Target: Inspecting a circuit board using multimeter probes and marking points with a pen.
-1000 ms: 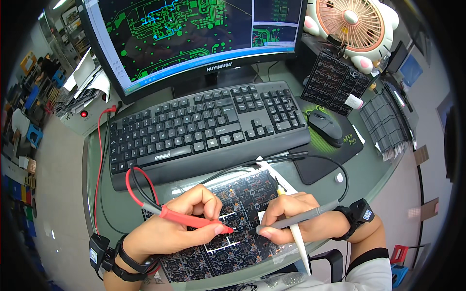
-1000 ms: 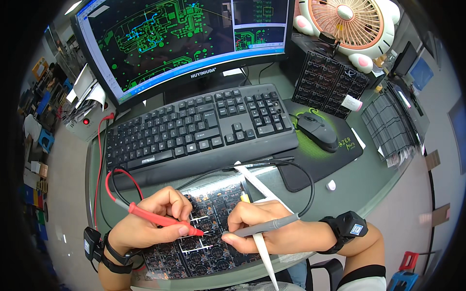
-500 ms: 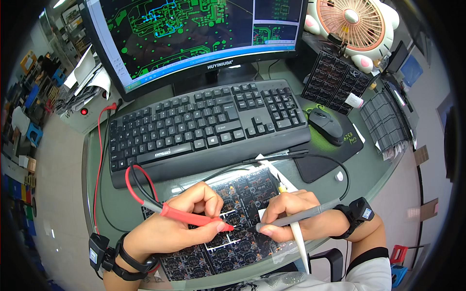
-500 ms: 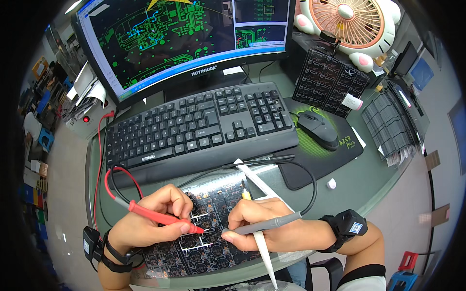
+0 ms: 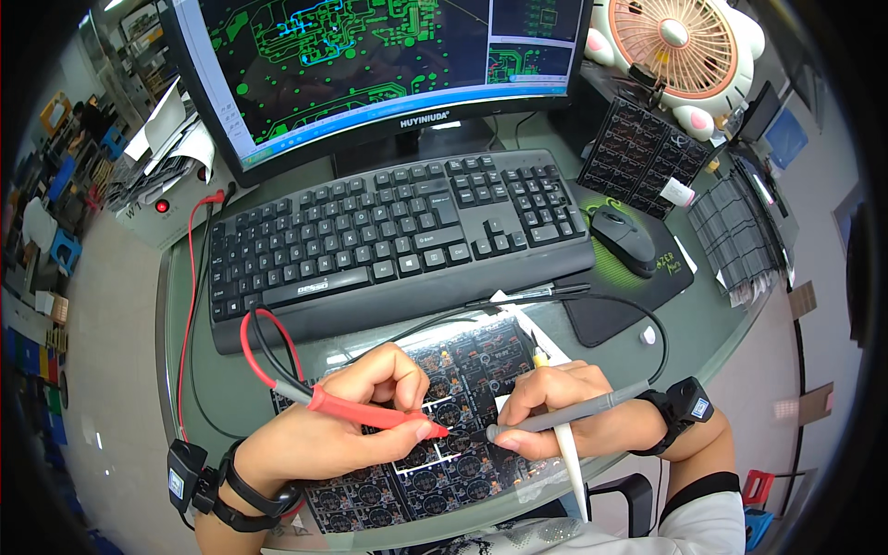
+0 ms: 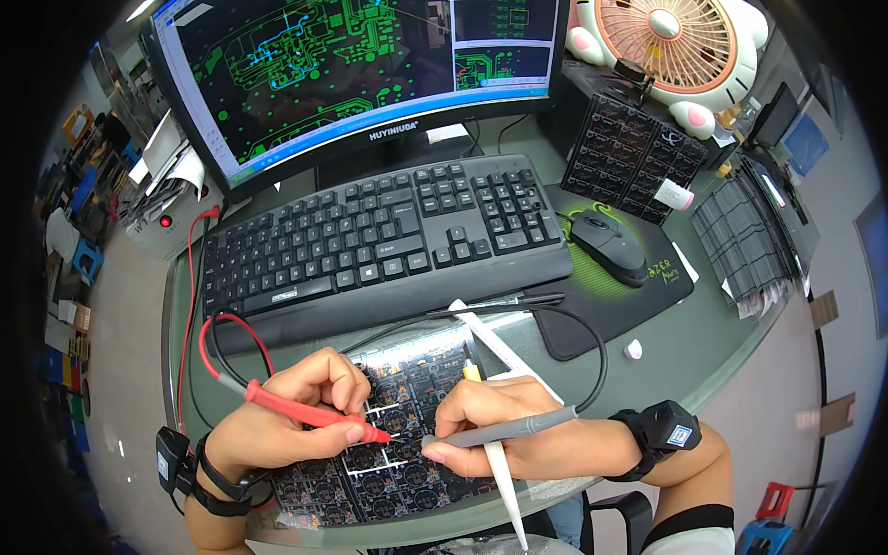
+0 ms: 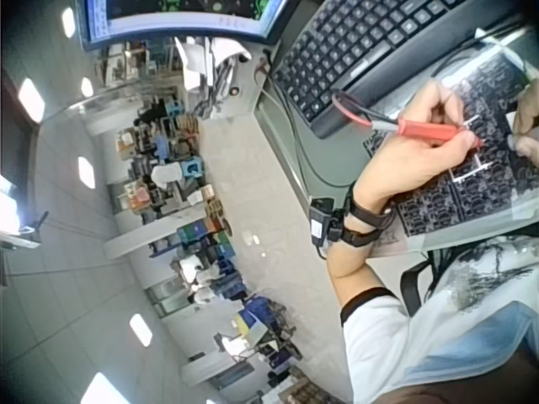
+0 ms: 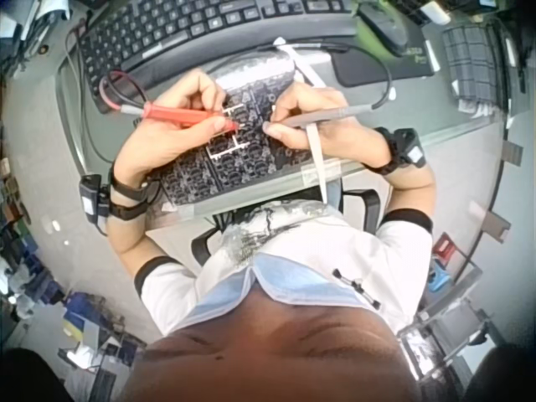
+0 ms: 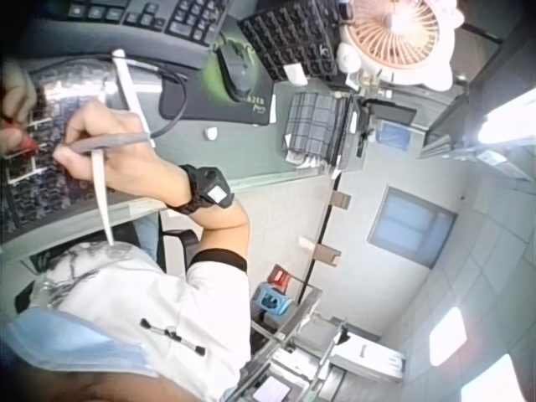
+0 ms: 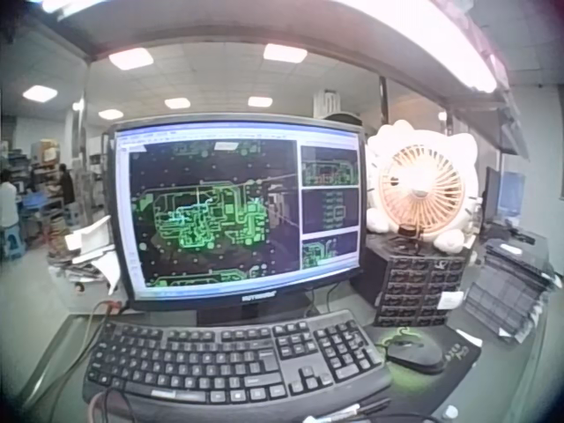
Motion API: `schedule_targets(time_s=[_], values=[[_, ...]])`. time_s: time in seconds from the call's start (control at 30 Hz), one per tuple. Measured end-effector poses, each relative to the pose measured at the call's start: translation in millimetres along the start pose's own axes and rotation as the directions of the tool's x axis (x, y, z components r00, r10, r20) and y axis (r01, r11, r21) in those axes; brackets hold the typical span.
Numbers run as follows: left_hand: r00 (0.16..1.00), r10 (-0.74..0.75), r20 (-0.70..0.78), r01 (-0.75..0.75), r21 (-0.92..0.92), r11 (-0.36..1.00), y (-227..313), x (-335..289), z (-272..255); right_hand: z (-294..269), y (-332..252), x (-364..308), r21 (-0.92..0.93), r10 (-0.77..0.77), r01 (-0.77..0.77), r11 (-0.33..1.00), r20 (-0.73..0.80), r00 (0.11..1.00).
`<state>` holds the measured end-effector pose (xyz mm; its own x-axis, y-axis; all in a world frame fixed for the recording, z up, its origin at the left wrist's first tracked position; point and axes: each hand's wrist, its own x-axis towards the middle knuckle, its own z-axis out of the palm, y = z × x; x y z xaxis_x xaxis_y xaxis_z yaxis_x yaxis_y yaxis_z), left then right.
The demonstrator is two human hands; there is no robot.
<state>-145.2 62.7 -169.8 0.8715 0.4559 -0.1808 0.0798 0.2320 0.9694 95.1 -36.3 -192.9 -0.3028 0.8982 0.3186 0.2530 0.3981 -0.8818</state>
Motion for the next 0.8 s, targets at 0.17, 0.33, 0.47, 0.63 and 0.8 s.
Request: schedule_targets(time_s=[0.17,0.33,0.47,0.63,0.8], values=[[1.000,-0.022,-0.016,0.022,-0.005,1.000,3,-2,3,0,-2,0,-0.013,0.001,-0.001,1.000,0.022,1.000],[1.000,0.028,0.004,-0.028,0.180,0.983,2,-2,2,0,-9,2,-0.034,0.020,-0.019,0.999,0.035,0.999],[1.000,0.023,-0.022,-0.017,0.247,0.969,8,-5,8,-1,-14,5,-0.103,0.015,-0.008,0.995,0.071,0.997],[0.999,0.022,-0.042,-0.007,0.321,0.947,11,-1,9,-1,-16,8,-0.170,-0.002,0.009,0.985,0.040,0.999],[0.996,0.092,0.001,-0.087,0.329,0.940,8,-7,9,-1,-25,8,-0.160,0.003,0.008,0.987,0.068,0.998]])
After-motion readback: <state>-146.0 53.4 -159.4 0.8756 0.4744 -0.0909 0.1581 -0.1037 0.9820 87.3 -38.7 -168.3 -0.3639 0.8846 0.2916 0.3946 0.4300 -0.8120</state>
